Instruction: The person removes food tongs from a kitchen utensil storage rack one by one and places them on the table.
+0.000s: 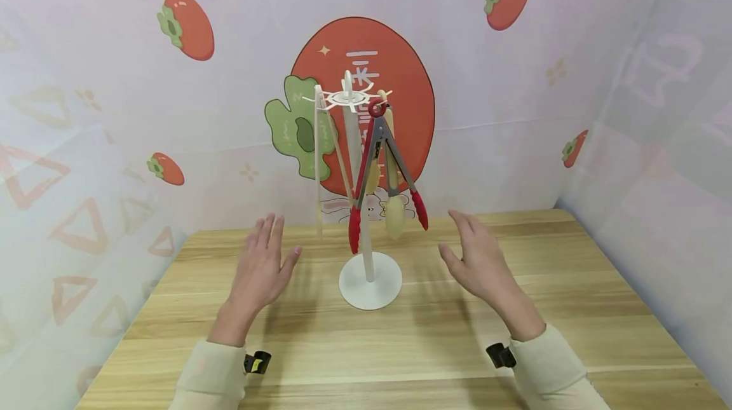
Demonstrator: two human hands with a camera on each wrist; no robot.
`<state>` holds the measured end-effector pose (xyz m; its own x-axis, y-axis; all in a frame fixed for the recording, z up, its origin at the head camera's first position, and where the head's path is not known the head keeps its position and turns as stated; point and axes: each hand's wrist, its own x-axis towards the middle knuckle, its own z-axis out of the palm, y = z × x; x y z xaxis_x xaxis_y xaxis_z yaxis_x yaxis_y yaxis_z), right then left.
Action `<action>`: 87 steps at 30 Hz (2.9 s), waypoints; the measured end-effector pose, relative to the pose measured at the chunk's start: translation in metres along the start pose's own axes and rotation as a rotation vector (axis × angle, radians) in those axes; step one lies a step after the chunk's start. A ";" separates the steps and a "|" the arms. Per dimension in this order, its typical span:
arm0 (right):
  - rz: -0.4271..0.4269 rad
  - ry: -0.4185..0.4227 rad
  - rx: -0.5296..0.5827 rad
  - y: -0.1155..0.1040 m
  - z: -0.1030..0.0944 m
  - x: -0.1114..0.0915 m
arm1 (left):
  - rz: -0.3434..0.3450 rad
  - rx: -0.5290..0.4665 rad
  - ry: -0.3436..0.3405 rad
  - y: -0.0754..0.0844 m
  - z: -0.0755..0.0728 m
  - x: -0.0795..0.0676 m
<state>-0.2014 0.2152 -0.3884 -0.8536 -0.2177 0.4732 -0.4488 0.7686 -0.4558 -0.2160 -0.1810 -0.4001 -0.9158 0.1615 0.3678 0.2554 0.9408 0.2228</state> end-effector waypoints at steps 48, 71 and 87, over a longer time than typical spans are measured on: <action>-0.033 0.404 0.168 -0.109 -0.004 0.065 | 0.019 -0.283 -0.131 0.036 0.024 -0.027; 0.039 0.450 0.084 -0.124 0.013 0.080 | 0.049 -0.314 -0.119 0.044 0.010 -0.032; 0.037 0.460 0.163 -0.127 -0.003 0.077 | 0.050 -0.306 -0.086 0.047 -0.006 -0.032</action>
<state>-0.2089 0.1022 -0.2921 -0.6810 0.1249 0.7216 -0.4868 0.6589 -0.5735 -0.1727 -0.1435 -0.3960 -0.9191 0.2426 0.3104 0.3706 0.7997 0.4724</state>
